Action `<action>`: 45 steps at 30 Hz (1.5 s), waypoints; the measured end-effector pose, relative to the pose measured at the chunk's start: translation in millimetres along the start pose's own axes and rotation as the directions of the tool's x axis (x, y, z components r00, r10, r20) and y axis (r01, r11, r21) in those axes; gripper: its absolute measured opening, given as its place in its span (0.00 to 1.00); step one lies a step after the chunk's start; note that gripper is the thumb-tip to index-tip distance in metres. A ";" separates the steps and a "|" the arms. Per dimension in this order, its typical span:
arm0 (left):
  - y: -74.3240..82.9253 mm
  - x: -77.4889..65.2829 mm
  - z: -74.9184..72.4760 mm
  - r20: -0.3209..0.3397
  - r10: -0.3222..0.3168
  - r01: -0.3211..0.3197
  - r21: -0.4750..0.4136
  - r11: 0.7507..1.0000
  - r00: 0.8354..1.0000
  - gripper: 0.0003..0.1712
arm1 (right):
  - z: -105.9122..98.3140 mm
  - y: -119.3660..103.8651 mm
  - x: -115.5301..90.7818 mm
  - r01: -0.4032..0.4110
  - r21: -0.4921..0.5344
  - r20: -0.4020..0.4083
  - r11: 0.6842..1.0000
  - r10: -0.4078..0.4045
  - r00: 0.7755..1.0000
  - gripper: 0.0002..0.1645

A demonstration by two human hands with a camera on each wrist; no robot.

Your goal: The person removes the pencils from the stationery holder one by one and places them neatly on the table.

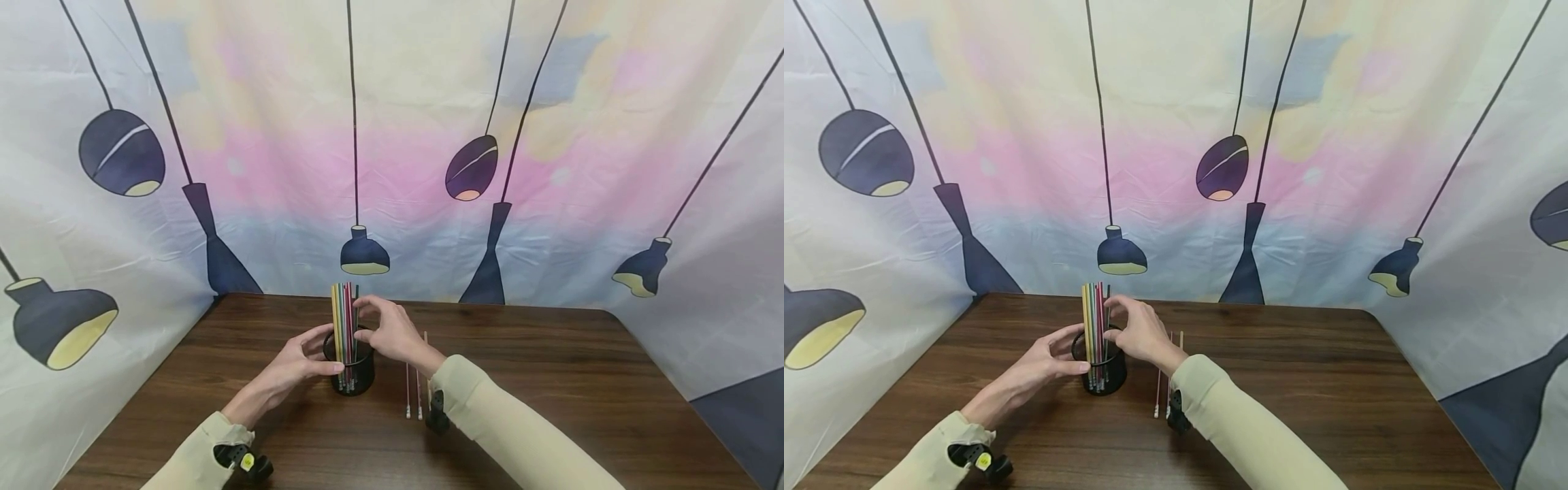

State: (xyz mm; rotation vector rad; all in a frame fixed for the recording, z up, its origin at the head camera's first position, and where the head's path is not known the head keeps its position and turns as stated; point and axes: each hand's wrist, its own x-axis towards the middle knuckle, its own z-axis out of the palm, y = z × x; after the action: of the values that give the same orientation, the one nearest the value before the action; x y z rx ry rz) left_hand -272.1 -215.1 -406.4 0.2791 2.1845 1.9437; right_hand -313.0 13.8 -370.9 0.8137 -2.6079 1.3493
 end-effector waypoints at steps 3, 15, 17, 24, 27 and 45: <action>-0.4 0.4 -0.6 -0.002 -0.001 0.001 -0.003 1.000 1.000 0.50 | 1.6 0.3 -0.3 0.003 -0.002 -0.003 1.000 -0.003 1.000 0.30; -1.8 0.8 -1.3 0.000 0.001 -0.001 -0.006 1.000 1.000 0.51 | 13.4 -1.2 -1.8 -0.020 -0.022 -0.036 1.000 0.019 0.999 0.32; -1.8 0.9 -1.4 0.003 0.001 -0.001 -0.007 1.000 1.000 0.51 | 15.9 -0.3 -1.8 -0.023 -0.024 -0.057 0.999 0.022 0.998 0.31; -1.5 1.7 -0.6 0.003 0.002 -0.002 -0.007 1.000 1.000 0.51 | 20.1 1.4 -1.0 -0.013 -0.024 -0.104 1.000 0.010 0.995 0.28; -1.0 1.6 -0.1 0.000 -0.003 0.003 -0.009 1.000 1.000 0.52 | 20.3 2.5 -0.3 -0.011 -0.030 -0.108 0.999 0.008 0.994 0.28; 0.4 -1.5 0.9 0.019 0.011 -0.011 -0.014 1.000 1.000 0.53 | 11.9 0.7 4.2 0.037 -0.057 -0.161 0.998 -0.046 0.986 0.37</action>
State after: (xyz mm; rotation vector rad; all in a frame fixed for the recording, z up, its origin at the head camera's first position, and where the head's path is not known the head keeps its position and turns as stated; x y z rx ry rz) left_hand -270.4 -214.6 -406.0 0.3066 2.1612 1.9539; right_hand -315.0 3.1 -377.2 0.7143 -2.4775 1.2720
